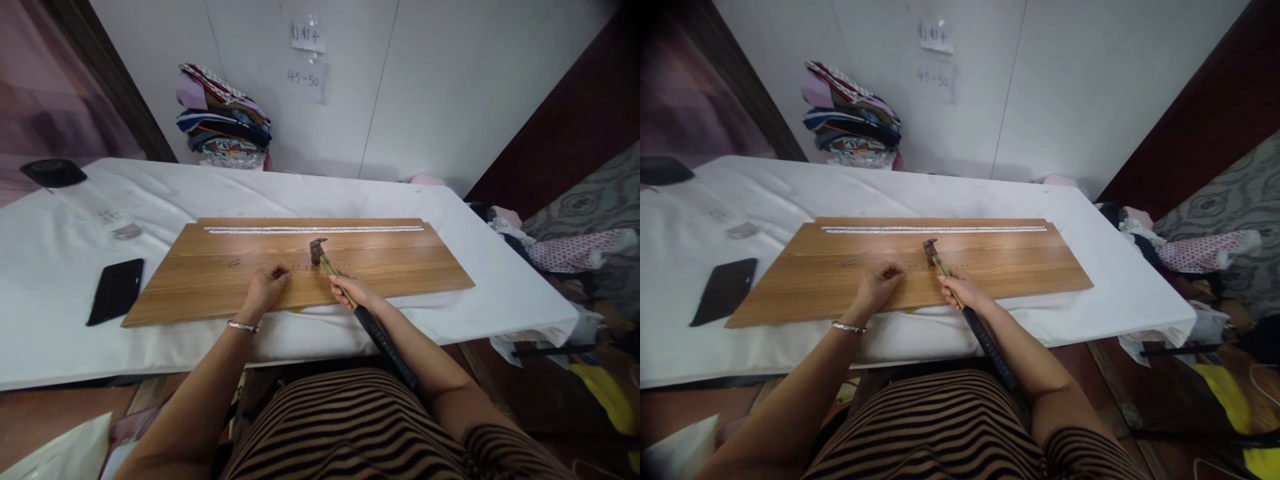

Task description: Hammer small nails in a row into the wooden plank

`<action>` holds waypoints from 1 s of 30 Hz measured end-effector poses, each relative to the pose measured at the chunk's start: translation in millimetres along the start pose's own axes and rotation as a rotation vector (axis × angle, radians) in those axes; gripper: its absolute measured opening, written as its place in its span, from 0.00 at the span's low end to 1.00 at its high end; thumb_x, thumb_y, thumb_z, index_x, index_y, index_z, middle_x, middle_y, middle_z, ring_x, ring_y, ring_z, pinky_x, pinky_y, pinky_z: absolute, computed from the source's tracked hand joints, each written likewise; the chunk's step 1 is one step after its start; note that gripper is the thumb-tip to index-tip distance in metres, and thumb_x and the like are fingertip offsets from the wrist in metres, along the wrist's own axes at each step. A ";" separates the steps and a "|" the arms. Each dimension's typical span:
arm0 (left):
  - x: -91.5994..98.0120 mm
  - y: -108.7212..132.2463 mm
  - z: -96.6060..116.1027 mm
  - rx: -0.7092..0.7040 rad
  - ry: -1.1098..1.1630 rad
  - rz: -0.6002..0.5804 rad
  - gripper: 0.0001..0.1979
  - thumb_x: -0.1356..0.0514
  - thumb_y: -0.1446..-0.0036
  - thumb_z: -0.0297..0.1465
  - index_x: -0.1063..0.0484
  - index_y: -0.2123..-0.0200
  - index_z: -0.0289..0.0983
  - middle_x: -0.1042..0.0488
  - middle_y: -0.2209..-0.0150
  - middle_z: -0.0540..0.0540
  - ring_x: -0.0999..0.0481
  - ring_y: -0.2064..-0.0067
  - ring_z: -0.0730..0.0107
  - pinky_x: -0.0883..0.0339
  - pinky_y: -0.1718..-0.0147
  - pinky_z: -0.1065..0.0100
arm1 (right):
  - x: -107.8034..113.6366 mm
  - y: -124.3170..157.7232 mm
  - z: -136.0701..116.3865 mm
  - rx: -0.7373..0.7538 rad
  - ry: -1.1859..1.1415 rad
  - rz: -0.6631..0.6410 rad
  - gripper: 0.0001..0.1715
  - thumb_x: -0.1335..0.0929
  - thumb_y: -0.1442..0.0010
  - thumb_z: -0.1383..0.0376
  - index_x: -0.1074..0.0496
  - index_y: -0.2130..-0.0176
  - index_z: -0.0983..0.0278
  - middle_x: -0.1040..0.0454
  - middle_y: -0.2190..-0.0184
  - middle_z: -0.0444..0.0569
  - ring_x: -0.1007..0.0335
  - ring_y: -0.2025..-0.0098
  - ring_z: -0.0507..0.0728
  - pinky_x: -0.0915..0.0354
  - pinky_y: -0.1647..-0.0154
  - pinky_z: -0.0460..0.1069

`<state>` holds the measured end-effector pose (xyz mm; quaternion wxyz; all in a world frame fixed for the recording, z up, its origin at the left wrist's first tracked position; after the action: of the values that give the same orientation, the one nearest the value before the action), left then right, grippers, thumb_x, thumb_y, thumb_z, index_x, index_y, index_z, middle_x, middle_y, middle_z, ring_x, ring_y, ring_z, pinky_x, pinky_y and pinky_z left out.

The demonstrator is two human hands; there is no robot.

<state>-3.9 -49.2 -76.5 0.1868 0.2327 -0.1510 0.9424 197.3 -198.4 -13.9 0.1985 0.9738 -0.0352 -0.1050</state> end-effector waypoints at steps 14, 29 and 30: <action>0.6 1.1 5.4 0.006 0.014 0.016 0.08 0.41 0.51 0.37 0.25 0.72 0.41 0.22 0.72 0.50 0.25 0.68 0.66 0.30 0.64 0.66 | -4.3 -1.6 -5.8 -0.021 0.081 -0.049 0.20 0.28 0.45 0.51 0.37 0.62 0.59 0.39 0.81 0.31 0.48 0.85 0.46 0.51 0.87 0.42; -1.5 0.5 3.5 0.042 0.059 0.014 0.10 0.40 0.50 0.36 0.22 0.66 0.40 0.19 0.69 0.48 0.22 0.66 0.64 0.27 0.61 0.64 | -2.7 -0.6 -5.7 -0.012 0.073 -0.039 0.21 0.27 0.44 0.51 0.37 0.63 0.59 0.38 0.81 0.32 0.47 0.85 0.46 0.52 0.86 0.43; -1.3 0.9 4.5 0.039 0.055 0.007 0.10 0.40 0.50 0.36 0.22 0.66 0.40 0.19 0.69 0.48 0.23 0.66 0.64 0.27 0.62 0.64 | -2.6 -0.3 -6.1 -0.003 0.074 -0.042 0.21 0.27 0.44 0.51 0.38 0.63 0.59 0.38 0.81 0.32 0.47 0.85 0.46 0.52 0.86 0.43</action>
<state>-1.4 -52.0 -73.5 0.1829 0.2099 -0.1282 0.9519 196.0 -195.5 -8.0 0.1988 0.9773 -0.0071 -0.0730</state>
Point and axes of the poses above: each hand's wrist, its own y-axis away from the middle knuckle, its own x-axis out of the back of the hand, z = x × y, the point moved 1 cm from there along -y, towards the middle knuckle
